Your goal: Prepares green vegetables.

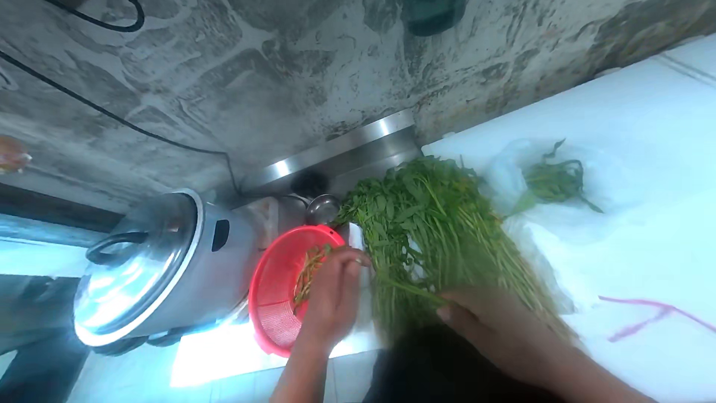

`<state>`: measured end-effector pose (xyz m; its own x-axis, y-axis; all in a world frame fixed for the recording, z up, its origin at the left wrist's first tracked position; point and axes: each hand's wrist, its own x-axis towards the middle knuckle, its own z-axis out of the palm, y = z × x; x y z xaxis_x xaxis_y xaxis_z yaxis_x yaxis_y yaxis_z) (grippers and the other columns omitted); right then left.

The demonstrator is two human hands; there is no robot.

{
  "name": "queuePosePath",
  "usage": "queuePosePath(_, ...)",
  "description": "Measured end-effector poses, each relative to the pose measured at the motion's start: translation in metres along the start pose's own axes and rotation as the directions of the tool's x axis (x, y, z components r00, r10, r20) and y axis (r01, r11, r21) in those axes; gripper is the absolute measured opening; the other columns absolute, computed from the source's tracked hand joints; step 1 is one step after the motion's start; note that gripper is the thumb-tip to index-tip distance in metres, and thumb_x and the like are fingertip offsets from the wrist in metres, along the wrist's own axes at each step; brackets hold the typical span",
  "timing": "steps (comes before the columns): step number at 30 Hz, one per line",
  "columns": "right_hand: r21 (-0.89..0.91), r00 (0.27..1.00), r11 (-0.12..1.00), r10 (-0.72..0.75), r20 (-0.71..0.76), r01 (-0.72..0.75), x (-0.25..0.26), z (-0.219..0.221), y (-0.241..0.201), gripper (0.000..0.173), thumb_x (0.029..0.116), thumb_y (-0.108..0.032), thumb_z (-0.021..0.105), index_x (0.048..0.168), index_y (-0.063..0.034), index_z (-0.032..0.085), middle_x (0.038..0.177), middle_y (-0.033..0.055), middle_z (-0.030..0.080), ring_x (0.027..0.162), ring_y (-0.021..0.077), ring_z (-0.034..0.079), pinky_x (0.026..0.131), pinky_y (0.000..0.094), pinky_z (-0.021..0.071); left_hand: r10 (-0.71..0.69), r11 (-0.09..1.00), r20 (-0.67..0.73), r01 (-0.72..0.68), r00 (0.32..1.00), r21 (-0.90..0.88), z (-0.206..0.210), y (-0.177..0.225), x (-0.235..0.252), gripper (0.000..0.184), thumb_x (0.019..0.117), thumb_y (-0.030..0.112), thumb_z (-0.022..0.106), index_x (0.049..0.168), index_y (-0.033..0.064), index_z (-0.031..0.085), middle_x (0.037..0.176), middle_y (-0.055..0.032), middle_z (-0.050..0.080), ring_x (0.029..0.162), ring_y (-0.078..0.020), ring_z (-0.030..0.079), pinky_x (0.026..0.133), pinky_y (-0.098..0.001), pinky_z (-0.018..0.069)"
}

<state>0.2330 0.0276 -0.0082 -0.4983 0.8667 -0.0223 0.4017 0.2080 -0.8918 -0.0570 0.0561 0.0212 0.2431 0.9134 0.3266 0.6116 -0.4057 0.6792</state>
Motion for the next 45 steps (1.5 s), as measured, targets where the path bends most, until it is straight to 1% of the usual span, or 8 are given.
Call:
queuePosePath(3,0.134,0.981,0.985,0.081,0.176,-0.106,0.006,-0.008,-0.006,0.035,0.1076,-0.041,0.046,0.106,-0.0150,0.070,0.076,-0.0013,0.058,0.065,0.0098,0.054,0.060,0.0316,0.0476,0.216,0.956,0.213,-0.251,0.953,0.154,0.010,0.015,0.000,0.029,0.1090,0.028,0.045,0.112,0.0128,0.069,0.112,-0.0037,0.072,0.116,-0.0178,0.065,0.105,-0.0450,0.0503)
queuePosePath(11,0.431,0.906,0.820,0.232,0.353,-0.377,0.007,-0.013,-0.005,0.031,0.1081,-0.035,0.047,0.103,-0.0148,0.071,0.068,-0.0047,0.055,0.053,0.0055,0.047,0.049,0.0224,0.0397,0.244,0.887,0.337,-0.350,0.909,0.300,0.039,0.015,-0.007,0.024,0.1062,0.022,0.051,0.113,0.0097,0.070,0.109,-0.0073,0.072,0.107,-0.0214,0.068,0.096,-0.0386,0.0550)
queuePosePath(14,0.264,0.928,0.909,0.250,0.276,-0.323,0.012,-0.002,-0.007,0.036,0.1091,-0.037,0.043,0.099,-0.0116,0.066,0.069,-0.0003,0.052,0.057,0.0122,0.050,0.053,0.0312,0.0436,-0.005,0.908,0.257,-0.103,0.966,0.406,0.061,0.023,-0.013,0.029,0.1020,0.017,0.049,0.110,0.0018,0.072,0.107,-0.0139,0.074,0.104,-0.0275,0.071,0.093,-0.0423,0.0583)
queuePosePath(18,-0.121,0.967,0.967,0.237,0.096,-0.225,0.016,0.008,-0.023,0.041,0.1089,-0.039,0.035,0.097,-0.0087,0.060,0.072,0.0081,0.056,0.067,0.0267,0.060,0.061,0.0484,0.0508,-0.424,0.890,0.250,0.451,0.871,-0.063,0.082,0.028,-0.002,0.032,0.1069,0.019,0.041,0.116,0.0005,0.066,0.090,-0.0074,0.068,0.079,-0.0141,0.067,0.075,-0.0341,0.0594)
queuePosePath(23,-0.343,0.992,0.932,0.098,-0.083,-0.121,0.012,0.014,-0.021,0.040,0.1072,-0.036,0.035,0.093,-0.0091,0.061,0.067,0.0078,0.058,0.061,0.0278,0.064,0.053,0.0478,0.0520,-0.546,0.739,0.280,0.612,0.789,-0.281,0.093,0.028,0.006,0.029,0.1072,0.021,0.044,0.109,0.0036,0.067,0.081,-0.0039,0.066,0.069,-0.0133,0.064,0.065,-0.0335,0.0568)
queuePosePath(32,-0.502,0.986,0.860,0.004,-0.167,-0.088,0.005,0.029,-0.020,0.032,0.1035,-0.029,0.042,0.093,-0.0084,0.064,0.068,0.0088,0.062,0.060,0.0300,0.068,0.050,0.0490,0.0548,-0.458,0.885,0.209,0.465,0.864,0.015,0.101,0.040,0.007,0.032,0.1072,0.021,0.045,0.118,0.0007,0.066,0.095,-0.0088,0.070,0.085,-0.0139,0.069,0.081,-0.0342,0.0585)
queuePosePath(38,-0.472,0.945,0.872,-0.252,-0.209,0.128,-0.008,0.034,-0.034,0.030,0.1035,-0.031,0.045,0.089,-0.0132,0.065,0.062,0.0029,0.059,0.050,0.0220,0.062,0.039,0.0415,0.0483,-0.623,0.776,0.107,0.630,0.775,-0.045,0.092,0.000,0.016,0.029,0.1061,0.016,0.047,0.119,-0.0058,0.062,0.097,-0.0151,0.067,0.088,-0.0208,0.068,0.082,-0.0401,0.0580)
queuePosePath(45,-0.014,0.966,0.975,0.220,0.138,-0.220,0.015,-0.002,-0.016,0.036,0.1067,-0.035,0.044,0.099,-0.0068,0.065,0.077,0.0105,0.061,0.071,0.0273,0.063,0.065,0.0492,0.0523,-0.150,0.934,-0.028,0.133,0.988,-0.331,0.054,0.012,0.009,0.022,0.1025,0.017,0.058,0.113,-0.0011,0.062,0.092,-0.0058,0.068,0.077,-0.0117,0.067,0.068,-0.0290,0.0598)
